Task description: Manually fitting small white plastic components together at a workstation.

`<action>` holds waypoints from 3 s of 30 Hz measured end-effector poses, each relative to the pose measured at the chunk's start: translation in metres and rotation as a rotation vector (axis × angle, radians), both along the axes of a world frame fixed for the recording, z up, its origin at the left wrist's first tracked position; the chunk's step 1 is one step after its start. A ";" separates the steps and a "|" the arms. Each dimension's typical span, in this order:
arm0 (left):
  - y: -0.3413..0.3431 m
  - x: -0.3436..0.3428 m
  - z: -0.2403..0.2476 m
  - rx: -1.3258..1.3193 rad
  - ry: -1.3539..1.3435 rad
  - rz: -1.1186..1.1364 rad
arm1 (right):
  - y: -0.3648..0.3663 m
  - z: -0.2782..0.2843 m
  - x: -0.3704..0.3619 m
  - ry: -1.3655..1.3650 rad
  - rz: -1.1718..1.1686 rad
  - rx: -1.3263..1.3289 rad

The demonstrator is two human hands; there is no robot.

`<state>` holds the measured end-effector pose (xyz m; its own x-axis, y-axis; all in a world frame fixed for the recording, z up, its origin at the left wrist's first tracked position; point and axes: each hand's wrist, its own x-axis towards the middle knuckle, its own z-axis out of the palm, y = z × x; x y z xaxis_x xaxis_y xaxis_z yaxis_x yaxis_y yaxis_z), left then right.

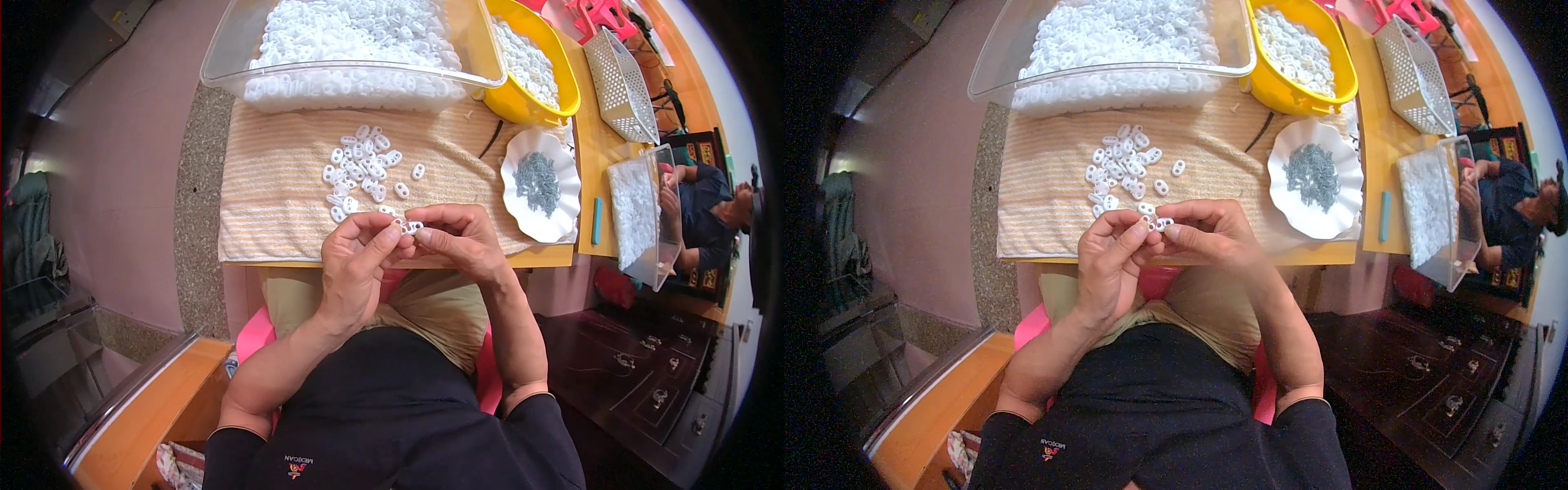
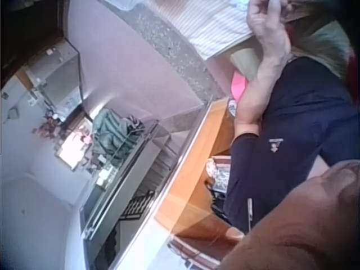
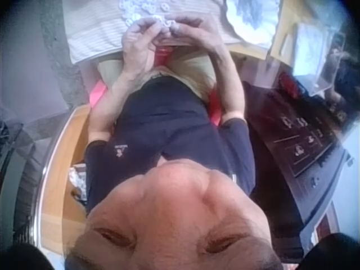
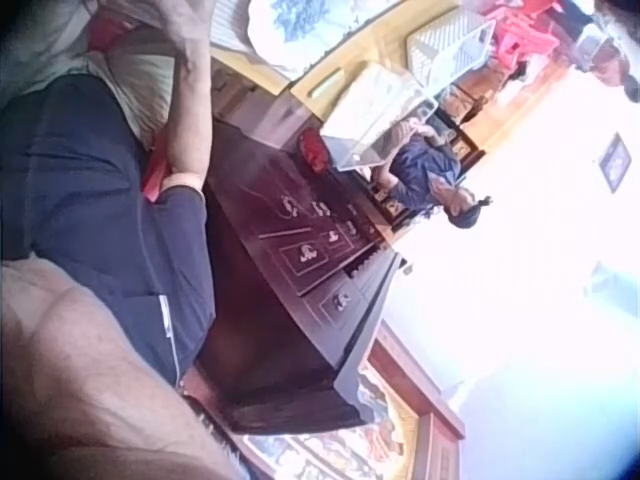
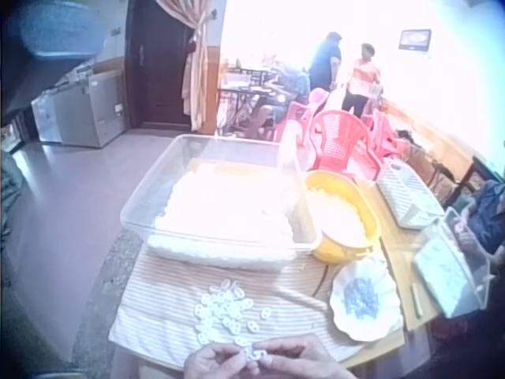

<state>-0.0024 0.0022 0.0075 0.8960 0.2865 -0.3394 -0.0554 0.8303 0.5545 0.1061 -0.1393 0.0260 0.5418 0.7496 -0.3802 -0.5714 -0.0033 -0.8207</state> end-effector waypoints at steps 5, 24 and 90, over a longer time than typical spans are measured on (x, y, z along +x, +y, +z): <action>0.000 0.001 -0.002 -0.009 0.005 -0.002 | -0.001 -0.003 0.002 0.025 0.003 0.019; 0.001 0.001 -0.004 0.007 0.016 -0.009 | -0.004 -0.006 0.006 0.044 0.060 -0.021; 0.003 0.003 -0.006 -0.005 0.049 -0.063 | -0.005 -0.025 0.007 -0.033 -0.022 0.066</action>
